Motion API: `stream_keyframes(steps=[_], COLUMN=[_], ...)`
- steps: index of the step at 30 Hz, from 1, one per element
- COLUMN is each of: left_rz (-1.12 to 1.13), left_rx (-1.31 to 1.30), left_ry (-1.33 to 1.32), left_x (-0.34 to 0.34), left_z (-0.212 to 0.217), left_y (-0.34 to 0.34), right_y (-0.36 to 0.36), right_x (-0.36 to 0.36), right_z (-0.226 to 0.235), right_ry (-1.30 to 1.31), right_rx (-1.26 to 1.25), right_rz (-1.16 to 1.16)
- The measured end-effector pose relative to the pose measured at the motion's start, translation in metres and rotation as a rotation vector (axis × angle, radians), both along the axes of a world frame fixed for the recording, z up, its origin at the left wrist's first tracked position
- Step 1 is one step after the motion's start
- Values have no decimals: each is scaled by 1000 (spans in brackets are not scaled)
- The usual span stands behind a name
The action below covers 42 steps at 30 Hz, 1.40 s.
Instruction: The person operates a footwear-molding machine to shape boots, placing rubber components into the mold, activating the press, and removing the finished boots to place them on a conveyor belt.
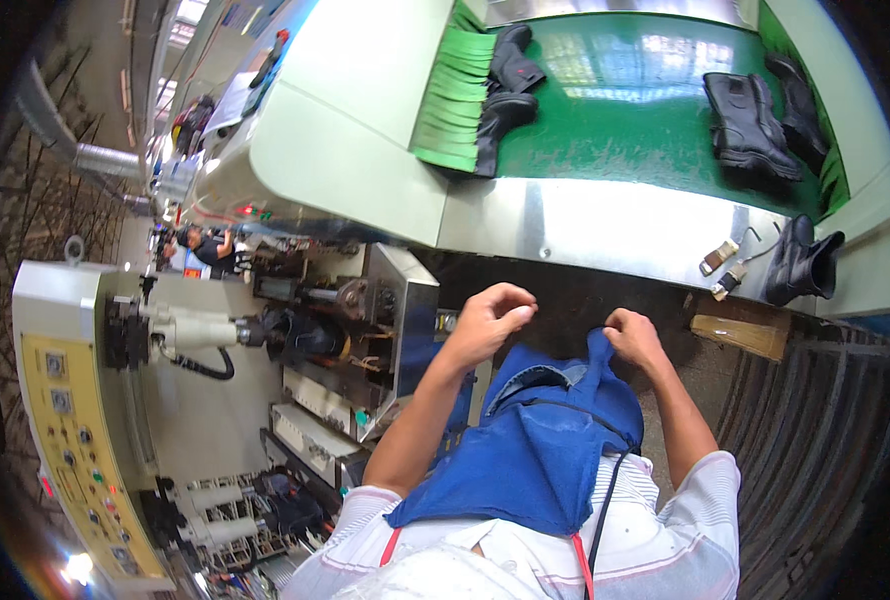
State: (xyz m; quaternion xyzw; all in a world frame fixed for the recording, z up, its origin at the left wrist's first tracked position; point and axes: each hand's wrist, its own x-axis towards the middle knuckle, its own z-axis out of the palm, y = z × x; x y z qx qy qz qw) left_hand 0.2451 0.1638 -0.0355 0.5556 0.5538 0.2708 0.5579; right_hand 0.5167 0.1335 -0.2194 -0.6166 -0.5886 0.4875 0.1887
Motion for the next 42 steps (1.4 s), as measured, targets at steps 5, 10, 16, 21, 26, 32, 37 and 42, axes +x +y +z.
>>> stream_keyframes(steps=[5, 10, 16, 21, 26, 32, 37, 42], left_rz=[-12, 337, 779, 888, 836, 648, 490, 506], left_rx=[-394, -427, -414, -511, -695, -269, -269, -428], left_ry=[-205, -296, -131, -219, -605, -241, -449, -580], left_x=[29, -36, -171, -175, -158, -104, -34, 30], left_z=[-87, -192, -292, -317, -354, -281, -197, -146], left_y=[86, 214, 358, 434, 437, 460, 451, 378], right_y=[-14, -44, -108, -116, -93, -42, 5, 33], right_x=[70, 96, 77, 32, 23, 0, 20, 68], right_z=[-4, -30, -71, -16, 17, 12, -2, -22], right_ry=[-82, -191, -128, 51, 56, 108, 12, -124], right_rx=[-42, -32, -385, -790, -755, -685, -644, -370], right_rz=[-383, -605, -727, -929, -1080, -1021, -702, -489])
